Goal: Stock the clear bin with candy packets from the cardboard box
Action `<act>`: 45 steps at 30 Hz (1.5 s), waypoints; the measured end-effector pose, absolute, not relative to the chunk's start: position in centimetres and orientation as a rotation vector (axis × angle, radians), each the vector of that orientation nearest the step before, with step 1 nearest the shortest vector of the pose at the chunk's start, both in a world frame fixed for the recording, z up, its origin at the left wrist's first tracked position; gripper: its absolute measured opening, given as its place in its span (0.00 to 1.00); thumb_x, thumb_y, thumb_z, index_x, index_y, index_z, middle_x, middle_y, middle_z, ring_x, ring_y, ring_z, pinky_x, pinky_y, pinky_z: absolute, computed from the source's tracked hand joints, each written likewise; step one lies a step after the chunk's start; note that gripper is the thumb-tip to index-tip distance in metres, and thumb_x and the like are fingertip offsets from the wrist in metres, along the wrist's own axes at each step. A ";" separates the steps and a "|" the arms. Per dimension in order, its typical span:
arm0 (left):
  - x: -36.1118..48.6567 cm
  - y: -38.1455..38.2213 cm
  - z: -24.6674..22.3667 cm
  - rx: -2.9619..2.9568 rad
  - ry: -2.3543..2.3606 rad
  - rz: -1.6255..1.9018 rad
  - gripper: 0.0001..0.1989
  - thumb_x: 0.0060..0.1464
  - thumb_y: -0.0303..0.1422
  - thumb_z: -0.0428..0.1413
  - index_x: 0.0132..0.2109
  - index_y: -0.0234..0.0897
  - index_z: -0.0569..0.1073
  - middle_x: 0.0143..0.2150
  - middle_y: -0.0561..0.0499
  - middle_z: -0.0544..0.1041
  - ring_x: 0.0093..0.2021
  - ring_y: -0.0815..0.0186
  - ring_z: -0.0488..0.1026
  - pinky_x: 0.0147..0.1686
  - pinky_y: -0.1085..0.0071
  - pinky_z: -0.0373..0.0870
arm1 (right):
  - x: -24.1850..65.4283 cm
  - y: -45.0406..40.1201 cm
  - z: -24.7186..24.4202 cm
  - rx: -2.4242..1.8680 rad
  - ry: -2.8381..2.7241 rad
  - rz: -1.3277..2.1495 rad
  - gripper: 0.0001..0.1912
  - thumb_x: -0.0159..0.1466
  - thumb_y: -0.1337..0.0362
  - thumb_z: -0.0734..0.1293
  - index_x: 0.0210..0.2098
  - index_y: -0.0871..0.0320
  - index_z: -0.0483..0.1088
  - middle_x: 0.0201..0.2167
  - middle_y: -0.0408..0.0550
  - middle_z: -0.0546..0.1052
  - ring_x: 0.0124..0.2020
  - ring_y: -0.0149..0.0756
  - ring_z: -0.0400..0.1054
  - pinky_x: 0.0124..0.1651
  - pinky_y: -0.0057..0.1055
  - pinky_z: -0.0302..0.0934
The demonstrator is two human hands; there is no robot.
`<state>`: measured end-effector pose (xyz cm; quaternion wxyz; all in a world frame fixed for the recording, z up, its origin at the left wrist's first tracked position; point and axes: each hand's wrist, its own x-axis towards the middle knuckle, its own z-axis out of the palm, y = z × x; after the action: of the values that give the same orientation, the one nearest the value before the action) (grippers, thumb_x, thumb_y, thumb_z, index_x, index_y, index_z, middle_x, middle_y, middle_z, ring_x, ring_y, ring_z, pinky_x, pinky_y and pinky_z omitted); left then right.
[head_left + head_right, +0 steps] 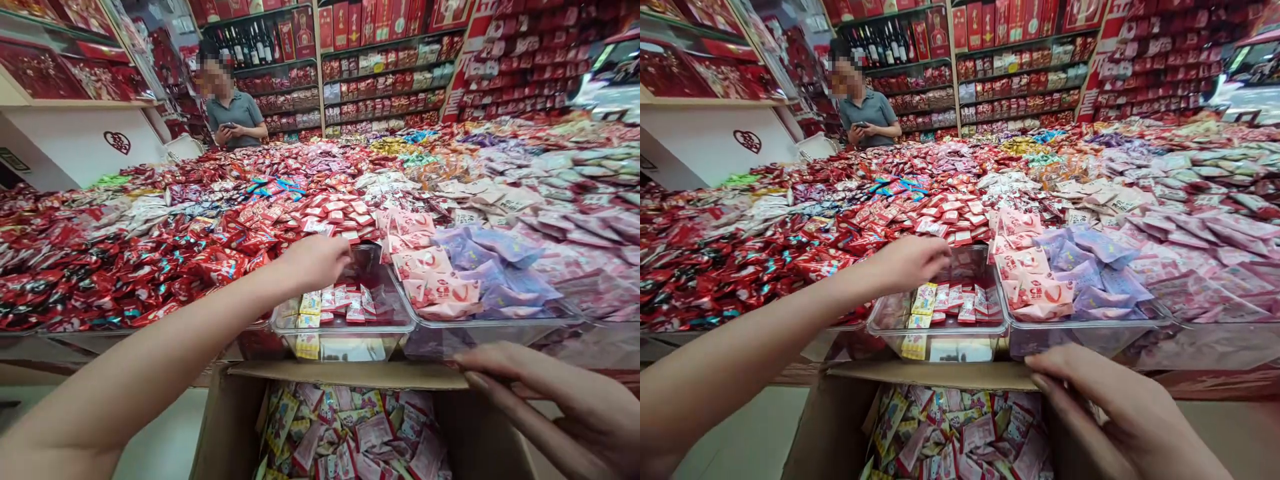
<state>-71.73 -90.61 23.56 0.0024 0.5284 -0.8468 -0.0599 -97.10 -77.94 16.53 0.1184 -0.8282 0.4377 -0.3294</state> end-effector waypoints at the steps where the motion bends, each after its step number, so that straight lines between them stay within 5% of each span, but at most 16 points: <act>1: -70.5 -89.2 24.2 1.446 -2.578 -0.077 0.11 0.56 0.32 0.45 0.41 0.36 0.70 0.37 0.48 0.75 0.39 0.62 0.71 0.38 0.66 0.66 | -96.0 -78.9 17.8 -2.471 1.241 -0.939 0.09 0.59 0.64 0.60 0.38 0.53 0.69 0.33 0.46 0.75 0.33 0.32 0.70 0.32 0.21 0.65; 5: -65.8 -82.5 22.3 0.828 -2.175 0.169 0.08 0.53 0.24 0.49 0.40 0.36 0.67 0.32 0.52 0.75 0.31 0.70 0.71 0.32 0.75 0.67 | -89.9 -84.5 21.6 -2.689 1.206 -0.574 0.11 0.59 0.68 0.58 0.34 0.58 0.71 0.30 0.49 0.75 0.31 0.34 0.69 0.33 0.27 0.62; 9: -63.7 -77.4 15.3 0.546 -2.518 0.134 0.08 0.52 0.29 0.46 0.37 0.35 0.68 0.15 0.57 0.64 0.15 0.70 0.60 0.16 0.72 0.55 | -82.4 -90.5 21.2 -2.866 1.062 -0.017 0.11 0.57 0.72 0.59 0.31 0.60 0.73 0.30 0.51 0.76 0.33 0.35 0.69 0.35 0.28 0.59; 15: -63.6 -76.5 9.9 0.805 -2.586 0.053 0.09 0.51 0.27 0.46 0.38 0.35 0.68 0.19 0.54 0.69 0.18 0.68 0.63 0.16 0.71 0.53 | -75.7 -94.8 15.6 -2.851 0.843 0.688 0.15 0.52 0.67 0.65 0.40 0.64 0.71 0.35 0.56 0.75 0.37 0.43 0.69 0.32 0.29 0.58; 23: -64.0 -77.1 8.9 0.782 -2.362 0.112 0.09 0.52 0.25 0.46 0.31 0.36 0.71 0.14 0.56 0.65 0.15 0.70 0.59 0.14 0.71 0.48 | -76.7 -97.1 11.6 -2.857 0.963 0.533 0.20 0.52 0.73 0.59 0.45 0.61 0.65 0.37 0.54 0.73 0.37 0.41 0.69 0.31 0.29 0.60; 27: -64.1 -77.3 8.9 0.800 -2.356 0.081 0.11 0.55 0.26 0.44 0.30 0.37 0.70 0.14 0.57 0.64 0.15 0.71 0.59 0.14 0.72 0.49 | -76.4 -97.2 11.6 -2.856 0.850 0.498 0.26 0.50 0.68 0.63 0.50 0.58 0.62 0.40 0.56 0.69 0.37 0.40 0.68 0.32 0.29 0.61; 36: -64.1 -77.3 8.9 0.825 -2.375 0.074 0.10 0.55 0.27 0.45 0.31 0.37 0.70 0.14 0.57 0.63 0.15 0.71 0.57 0.14 0.71 0.47 | -76.2 -97.4 13.2 -3.031 0.865 0.353 0.12 0.56 0.71 0.57 0.35 0.57 0.70 0.34 0.50 0.72 0.35 0.36 0.68 0.27 0.24 0.56; 45: -64.2 -77.3 8.8 0.825 -2.374 0.069 0.08 0.51 0.25 0.47 0.32 0.36 0.70 0.15 0.57 0.65 0.15 0.70 0.58 0.15 0.72 0.48 | -76.7 -98.2 15.5 -2.983 0.851 0.361 0.10 0.55 0.70 0.59 0.34 0.62 0.69 0.32 0.53 0.75 0.33 0.36 0.68 0.31 0.26 0.55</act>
<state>-64.22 -77.26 8.81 0.3086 0.3123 -0.8981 0.0261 -76.73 -98.19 15.46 0.0096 -0.9552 0.2724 0.1157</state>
